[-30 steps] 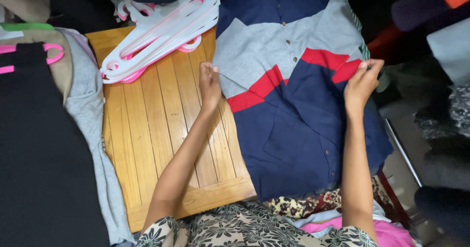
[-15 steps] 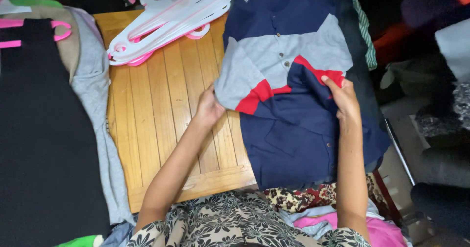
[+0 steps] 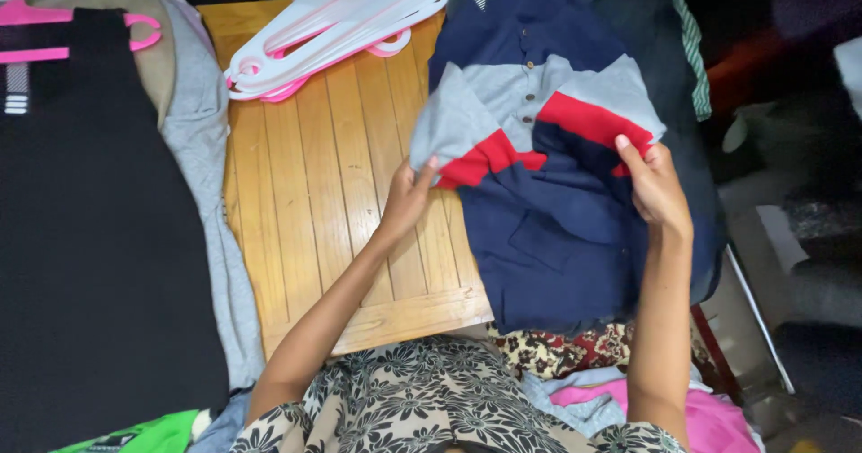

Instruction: The person places a beige top onto a white hanger and sets it aside. They then pick up a black top, place it on a pink hanger, and set it down. Finally, they pick up a blue, grey, and red cardigan and button it up while it lies on the stool.

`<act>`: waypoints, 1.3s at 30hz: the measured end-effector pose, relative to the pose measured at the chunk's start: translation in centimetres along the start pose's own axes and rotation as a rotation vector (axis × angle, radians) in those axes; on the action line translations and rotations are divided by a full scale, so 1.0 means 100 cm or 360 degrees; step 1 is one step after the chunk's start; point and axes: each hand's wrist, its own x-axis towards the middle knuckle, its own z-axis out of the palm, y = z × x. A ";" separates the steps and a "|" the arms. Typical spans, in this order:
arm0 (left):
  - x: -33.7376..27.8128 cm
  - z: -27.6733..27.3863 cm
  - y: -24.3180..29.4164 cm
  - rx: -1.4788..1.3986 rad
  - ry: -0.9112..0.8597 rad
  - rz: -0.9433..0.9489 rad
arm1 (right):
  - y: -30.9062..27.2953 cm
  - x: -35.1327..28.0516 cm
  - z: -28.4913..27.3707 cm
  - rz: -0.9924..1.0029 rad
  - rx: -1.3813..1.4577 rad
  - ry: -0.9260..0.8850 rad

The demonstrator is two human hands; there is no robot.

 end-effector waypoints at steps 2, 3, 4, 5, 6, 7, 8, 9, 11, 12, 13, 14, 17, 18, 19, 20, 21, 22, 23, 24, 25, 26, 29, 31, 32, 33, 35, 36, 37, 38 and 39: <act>-0.001 -0.010 0.000 0.0001 0.0047 0.0030 | 0.010 0.006 -0.002 0.0048 -0.0051 -0.0090; -0.003 -0.015 0.000 -0.0005 0.0087 0.0057 | 0.016 0.008 -0.003 0.0099 -0.0108 -0.0173; -0.005 -0.023 0.004 -0.0002 0.0090 0.0055 | 0.007 -0.001 0.005 0.0100 -0.0106 -0.0177; -0.008 -0.030 0.009 0.0012 0.0161 0.0116 | -0.002 -0.009 0.013 0.0044 -0.0234 -0.0282; -0.011 -0.037 0.013 0.0026 0.0233 0.0177 | -0.011 -0.018 0.020 -0.0012 -0.0361 -0.0387; -0.015 -0.046 0.018 0.0029 0.0241 0.0185 | -0.010 -0.021 0.027 -0.0023 -0.0359 -0.0392; -0.019 -0.055 0.024 -0.0011 0.0298 0.0198 | -0.009 -0.023 0.033 -0.0016 -0.0440 -0.0483; -0.025 -0.064 0.029 -0.0048 0.0362 0.0207 | -0.008 -0.025 0.040 -0.0007 -0.0521 -0.0583; -0.032 -0.088 0.034 0.0025 0.0451 0.0257 | -0.066 -0.056 0.080 -0.0012 -0.0429 -0.0584; -0.035 -0.099 0.036 0.0095 0.0524 0.0302 | -0.094 -0.072 0.099 -0.0007 -0.0339 -0.0570; -0.039 -0.115 0.036 0.0098 0.0538 0.0304 | -0.096 -0.077 0.112 -0.0014 -0.0338 -0.0583; -0.043 -0.130 0.036 0.0186 0.0592 0.0304 | -0.098 -0.083 0.125 0.0017 -0.0267 -0.0584; -0.052 -0.184 0.028 0.0383 0.0717 0.0308 | -0.116 -0.106 0.164 0.0127 -0.0162 -0.0600; -0.054 -0.204 0.025 0.0488 0.0777 0.0310 | -0.124 -0.115 0.177 0.0211 -0.0129 -0.0605; -0.061 -0.212 0.037 0.0493 0.0785 0.0311 | -0.124 -0.116 0.183 0.0208 -0.0126 -0.0614; -0.069 -0.221 0.050 0.0575 0.0800 0.0399 | -0.124 -0.117 0.189 0.0220 -0.0128 -0.0643; -0.077 -0.228 0.061 0.0655 0.0813 0.0482 | -0.123 -0.119 0.194 0.0236 -0.0133 -0.0673; -0.089 -0.232 0.072 0.0660 0.0822 0.0477 | -0.116 -0.120 0.197 0.0238 -0.0132 -0.0684; -0.099 -0.236 0.084 0.0645 0.0845 0.0502 | -0.110 -0.118 0.201 0.0195 -0.0119 -0.0787; -0.108 -0.240 0.096 0.0629 0.0868 0.0526 | -0.104 -0.117 0.204 0.0152 -0.0105 -0.0890; -0.117 -0.242 0.104 0.0632 0.0873 0.0524 | -0.107 -0.122 0.204 0.0152 -0.0104 -0.0896; -0.127 -0.244 0.111 0.0682 0.0874 0.0489 | -0.111 -0.126 0.204 0.0118 -0.0126 -0.0970; -0.150 -0.245 0.110 0.0751 0.0806 0.0389 | -0.101 -0.125 0.198 0.0036 -0.0211 -0.1087; -0.161 -0.244 0.102 0.0772 0.0733 0.0317 | -0.092 -0.118 0.189 -0.0004 -0.0270 -0.1129; -0.166 -0.242 0.098 0.0822 0.0565 0.0236 | -0.089 -0.114 0.182 -0.0132 -0.0409 -0.1124; -0.170 -0.240 0.095 0.0868 0.0392 0.0156 | -0.086 -0.109 0.174 -0.0260 -0.0545 -0.1112; -0.174 -0.240 0.103 0.1019 0.0135 -0.0028 | -0.086 -0.108 0.156 -0.0339 -0.0759 -0.1059; -0.176 -0.240 0.106 0.1160 -0.0129 -0.0209 | -0.085 -0.108 0.146 -0.0420 -0.0973 -0.0995; -0.173 -0.233 0.126 0.1160 -0.0129 -0.0209 | -0.082 -0.108 0.138 -0.0420 -0.0974 -0.0995; -0.170 -0.226 0.146 0.1341 -0.0344 -0.0370 | -0.079 -0.108 0.131 -0.0235 -0.1295 -0.0912; -0.166 -0.219 0.166 0.1520 -0.0558 -0.0527 | -0.076 -0.107 0.124 -0.0052 -0.1606 -0.0809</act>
